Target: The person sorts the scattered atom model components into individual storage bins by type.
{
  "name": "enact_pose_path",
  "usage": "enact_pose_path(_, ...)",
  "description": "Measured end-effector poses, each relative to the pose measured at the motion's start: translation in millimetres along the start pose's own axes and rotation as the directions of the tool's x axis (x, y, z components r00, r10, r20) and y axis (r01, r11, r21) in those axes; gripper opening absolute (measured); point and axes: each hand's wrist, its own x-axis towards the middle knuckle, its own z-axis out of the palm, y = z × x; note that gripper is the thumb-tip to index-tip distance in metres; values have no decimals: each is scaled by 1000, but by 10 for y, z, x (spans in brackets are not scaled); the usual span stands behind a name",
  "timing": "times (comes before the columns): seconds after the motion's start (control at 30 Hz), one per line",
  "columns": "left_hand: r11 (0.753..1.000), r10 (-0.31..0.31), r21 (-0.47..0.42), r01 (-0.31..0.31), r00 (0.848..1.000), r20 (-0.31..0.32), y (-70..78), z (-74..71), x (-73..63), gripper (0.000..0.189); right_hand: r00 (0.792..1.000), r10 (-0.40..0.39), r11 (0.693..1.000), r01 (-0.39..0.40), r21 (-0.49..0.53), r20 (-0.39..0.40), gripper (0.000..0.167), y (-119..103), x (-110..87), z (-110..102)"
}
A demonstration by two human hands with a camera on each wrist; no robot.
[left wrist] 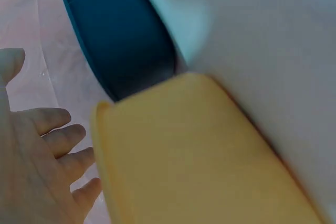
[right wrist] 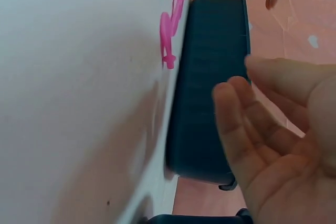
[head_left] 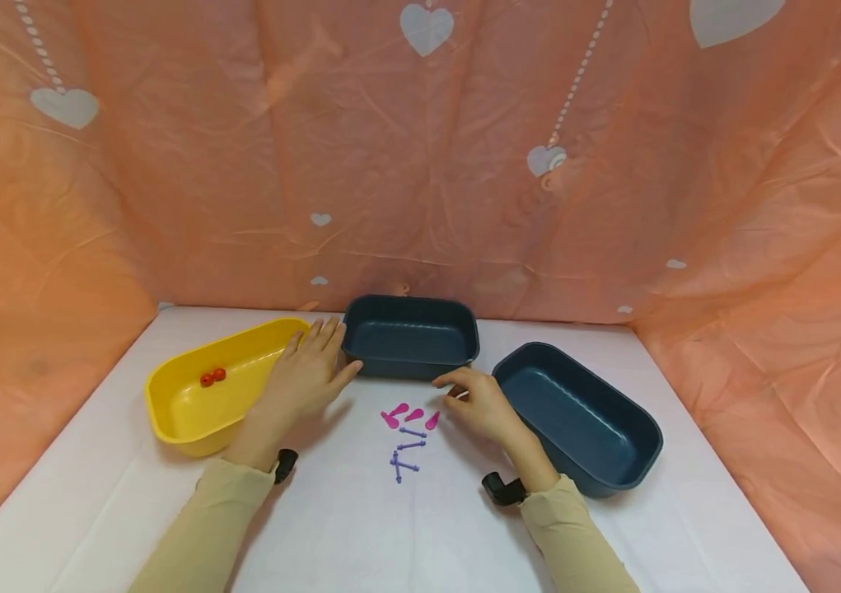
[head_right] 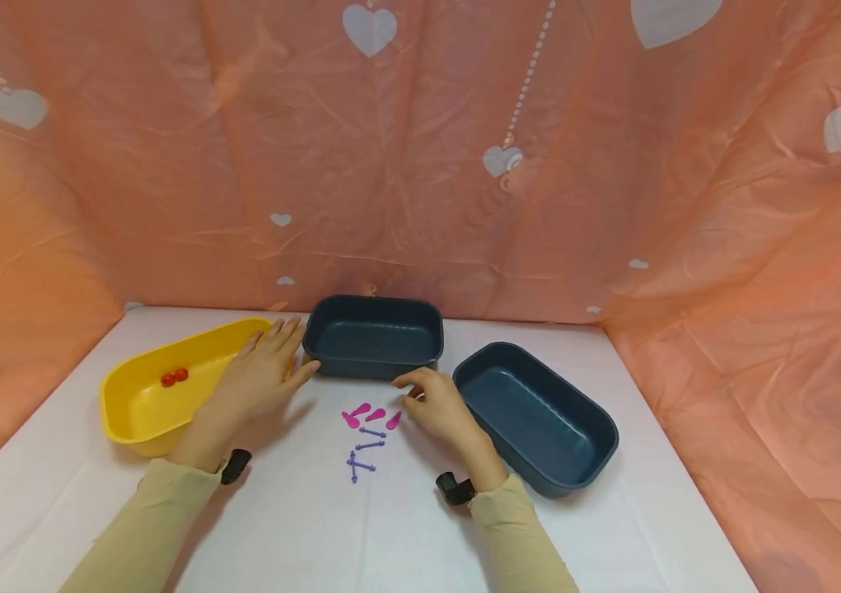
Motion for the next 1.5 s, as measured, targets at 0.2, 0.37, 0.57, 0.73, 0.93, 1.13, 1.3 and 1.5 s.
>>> enact_pose_path(0.2, 1000, -21, -12, 21, 1000, 18, 51, 126, 184, 80, 994, 44, 998, -39, -50, 97, 24, 53, -4, 30)
enact_pose_path(0.37, 999, -43, -17, 44, 999, 28, 67, 210, 275, 82, 986, 35, 994, -18, -105, 165, 23, 84, 11, 48)
enact_pose_path(0.57, 998, -64, -13, 65, 997, 37, 93, 276, 339, 86, 978, 47, 994, -26, -107, 205, 23, 73, 21, 54)
enact_pose_path(0.73, 997, -71, -3, 72, 997, 42, 95, 314, 363, 88, 971, 47, 992, -19, -121, 232, 22, 82, 59, 62)
enact_pose_path(0.93, 995, -88, -34, 90, 995, 55, 81, 306, 361, 90, 968, 25, 989, 12, -145, 249, 21, 94, 87, 73)
enact_pose_path(1.13, 994, -96, -39, 99, 993, 74, 70, 298, 359, 90, 969, 12, 987, 29, -160, 245, 19, 95, 84, 75)
enact_pose_path(1.3, 993, -102, -49, 106, 991, 82, 73, 295, 362, 91, 969, 7, 986, 35, -163, 248, 19, 94, 84, 77)
enact_pose_path(1.5, 992, -108, -59, 112, 991, 77, 66, 305, 362, 91, 965, 26, 986, 20, -168, 263, 17, 88, 83, 87)
